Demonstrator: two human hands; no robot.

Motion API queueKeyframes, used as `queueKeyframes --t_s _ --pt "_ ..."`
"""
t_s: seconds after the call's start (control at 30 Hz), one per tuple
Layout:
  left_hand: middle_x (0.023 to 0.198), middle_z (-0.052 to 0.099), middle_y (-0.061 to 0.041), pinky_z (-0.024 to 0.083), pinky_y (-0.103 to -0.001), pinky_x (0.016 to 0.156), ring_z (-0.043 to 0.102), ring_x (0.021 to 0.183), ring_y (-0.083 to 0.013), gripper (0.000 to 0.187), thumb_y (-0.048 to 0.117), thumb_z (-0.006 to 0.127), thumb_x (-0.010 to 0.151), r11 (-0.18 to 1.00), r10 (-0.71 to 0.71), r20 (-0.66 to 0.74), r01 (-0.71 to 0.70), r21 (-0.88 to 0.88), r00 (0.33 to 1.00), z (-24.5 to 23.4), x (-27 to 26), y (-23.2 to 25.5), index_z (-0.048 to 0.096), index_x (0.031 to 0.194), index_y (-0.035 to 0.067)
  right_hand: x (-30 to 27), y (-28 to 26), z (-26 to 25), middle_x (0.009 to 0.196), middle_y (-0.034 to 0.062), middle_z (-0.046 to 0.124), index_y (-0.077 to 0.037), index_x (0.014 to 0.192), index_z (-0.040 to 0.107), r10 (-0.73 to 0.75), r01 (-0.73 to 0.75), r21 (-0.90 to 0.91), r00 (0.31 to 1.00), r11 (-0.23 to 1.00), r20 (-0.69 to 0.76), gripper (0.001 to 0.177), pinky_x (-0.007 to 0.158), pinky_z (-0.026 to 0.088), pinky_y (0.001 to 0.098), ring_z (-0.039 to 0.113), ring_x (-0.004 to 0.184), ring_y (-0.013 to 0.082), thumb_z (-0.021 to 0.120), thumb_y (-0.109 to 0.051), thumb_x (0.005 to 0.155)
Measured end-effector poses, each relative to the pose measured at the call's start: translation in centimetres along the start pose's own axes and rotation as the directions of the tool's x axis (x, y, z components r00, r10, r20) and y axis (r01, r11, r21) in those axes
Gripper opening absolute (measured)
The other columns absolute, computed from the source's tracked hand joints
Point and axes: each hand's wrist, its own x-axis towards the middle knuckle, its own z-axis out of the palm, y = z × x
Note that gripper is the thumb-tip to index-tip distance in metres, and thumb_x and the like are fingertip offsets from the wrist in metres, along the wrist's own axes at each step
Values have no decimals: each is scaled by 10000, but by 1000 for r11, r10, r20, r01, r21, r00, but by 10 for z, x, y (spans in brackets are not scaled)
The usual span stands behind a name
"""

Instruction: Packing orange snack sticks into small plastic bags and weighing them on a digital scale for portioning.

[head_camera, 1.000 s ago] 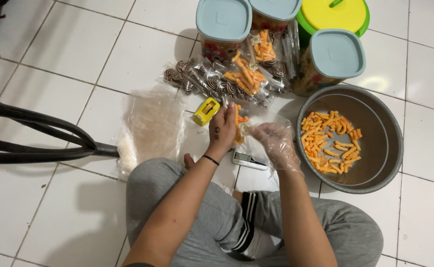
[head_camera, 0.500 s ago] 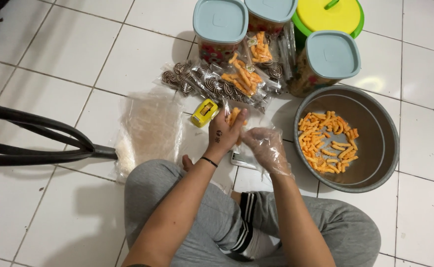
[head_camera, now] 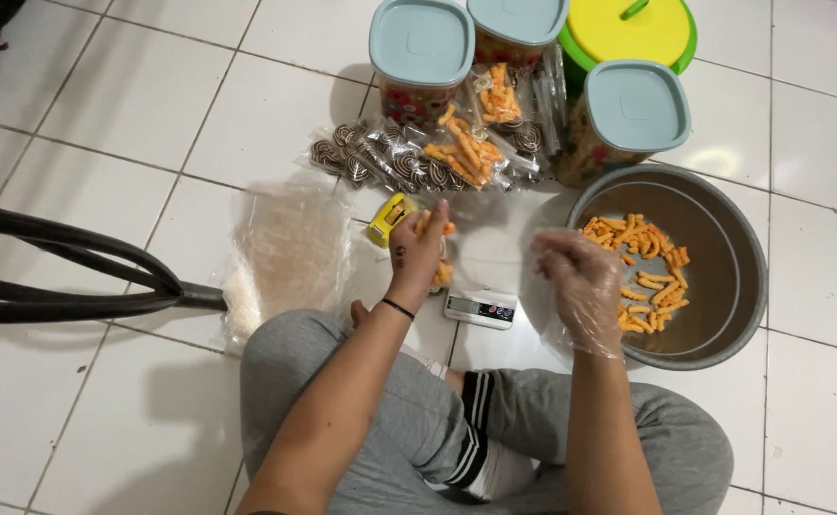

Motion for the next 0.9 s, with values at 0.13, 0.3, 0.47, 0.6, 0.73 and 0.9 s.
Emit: queueKeyframes --t_s 0.13,0.3,0.47,0.6,0.73,0.9 --pt "631 544 -78 540 -343 637 625 611 -213 511 524 677 908 995 -85 -51 82 -64 995 -6 -18 31 644 842 18 -14 23 14 1015 101 659 -2 1302 603 40 25 339 982 940 -184 291 771 582 241 664 898 153 562 -100 1031" --pt "609 635 -126 482 -296 396 664 503 -199 547 594 566 969 950 -177 37 181 -256 984 3 -12 4 631 871 59 -46 55 56 1382 103 575 -147 1507 445 54 -72 404 997 912 56 921 1054 493 413 523 1324 270 876 -327 714" --pt "844 663 -160 538 -309 586 674 713 -215 600 585 573 979 940 -95 161 142 -309 982 6 -7 -16 572 1095 -5 -27 67 31 1127 252 708 -31 1058 655 102 -61 513 993 856 -53 115 1025 545 490 672 1165 378 617 -118 995" --pt "1158 620 -152 449 -258 795 632 1008 -204 821 392 727 940 952 301 317 -266 -151 899 11 -5 -39 282 1522 24 -16 75 -10 981 287 720 10 999 612 142 -125 542 990 831 11 177 932 590 518 746 988 406 625 -166 1001" --pt "935 748 -30 540 -252 806 711 904 -122 685 441 850 827 934 357 666 -264 -242 655 18 -21 -42 578 1361 110 -19 92 -33 931 278 712 5 1013 603 194 -203 557 978 805 77 133 839 625 507 759 917 402 621 -124 986" --pt "838 756 -77 610 -230 659 725 754 -131 219 277 699 974 996 -85 722 46 73 687 25 -27 -64 783 1015 78 -24 135 -29 956 182 741 -95 980 606 315 -268 652 948 709 47 52 795 641 443 767 922 323 619 -139 1002"
